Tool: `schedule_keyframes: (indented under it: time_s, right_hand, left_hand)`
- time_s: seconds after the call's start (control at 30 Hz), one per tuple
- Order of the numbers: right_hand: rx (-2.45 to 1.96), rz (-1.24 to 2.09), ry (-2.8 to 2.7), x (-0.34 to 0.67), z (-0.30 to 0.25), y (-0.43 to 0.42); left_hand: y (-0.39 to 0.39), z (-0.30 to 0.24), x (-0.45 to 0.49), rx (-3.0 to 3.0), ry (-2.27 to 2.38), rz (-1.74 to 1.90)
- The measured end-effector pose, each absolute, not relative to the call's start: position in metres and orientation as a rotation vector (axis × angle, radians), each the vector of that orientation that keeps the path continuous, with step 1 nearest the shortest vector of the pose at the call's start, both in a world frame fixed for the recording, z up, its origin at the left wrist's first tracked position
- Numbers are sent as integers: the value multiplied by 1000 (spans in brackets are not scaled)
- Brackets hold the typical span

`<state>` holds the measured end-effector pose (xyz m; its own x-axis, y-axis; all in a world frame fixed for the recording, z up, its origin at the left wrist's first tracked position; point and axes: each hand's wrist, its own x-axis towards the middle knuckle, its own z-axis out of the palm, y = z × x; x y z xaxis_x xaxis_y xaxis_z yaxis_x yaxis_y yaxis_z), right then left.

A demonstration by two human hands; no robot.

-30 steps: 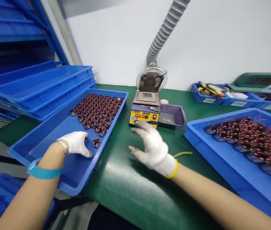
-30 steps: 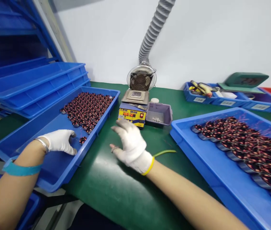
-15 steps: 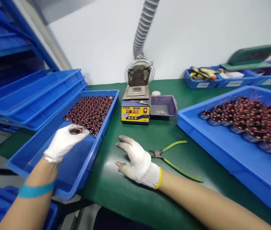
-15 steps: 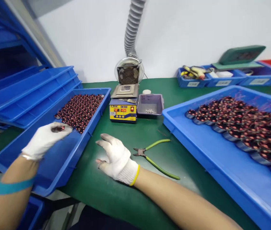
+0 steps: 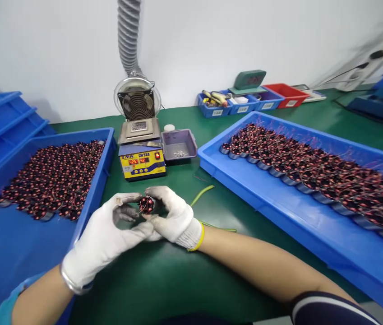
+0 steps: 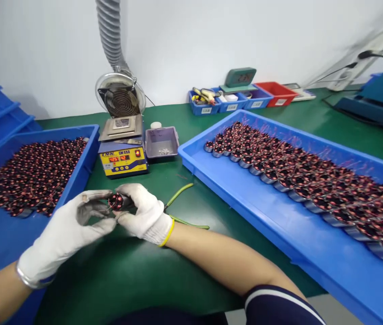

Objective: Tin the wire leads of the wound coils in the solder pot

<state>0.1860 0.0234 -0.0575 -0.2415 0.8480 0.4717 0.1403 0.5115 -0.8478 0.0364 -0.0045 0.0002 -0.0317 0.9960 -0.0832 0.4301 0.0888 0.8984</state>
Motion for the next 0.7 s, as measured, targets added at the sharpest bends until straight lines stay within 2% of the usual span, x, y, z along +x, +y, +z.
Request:
schedule_keyframes:
  time_s: [0.33, 0.5, 0.57, 0.7]
  right_hand:
    - [-810, 943, -1774, 183, -62, 19]
    - [-915, 1031, -1718, 180, -59, 16]
    - [-928, 1035, -1726, 180, -56, 15]
    - [-892, 962, -1777, 184, -54, 17]
  left_hand:
    - [4, -1, 26, 1347, 1612, 1001]
    - [8, -3, 11, 1205, 1575, 1358]
    - [7, 2, 7, 1255, 1521, 1257]
    - [1, 11, -1, 1585, 1353, 737]
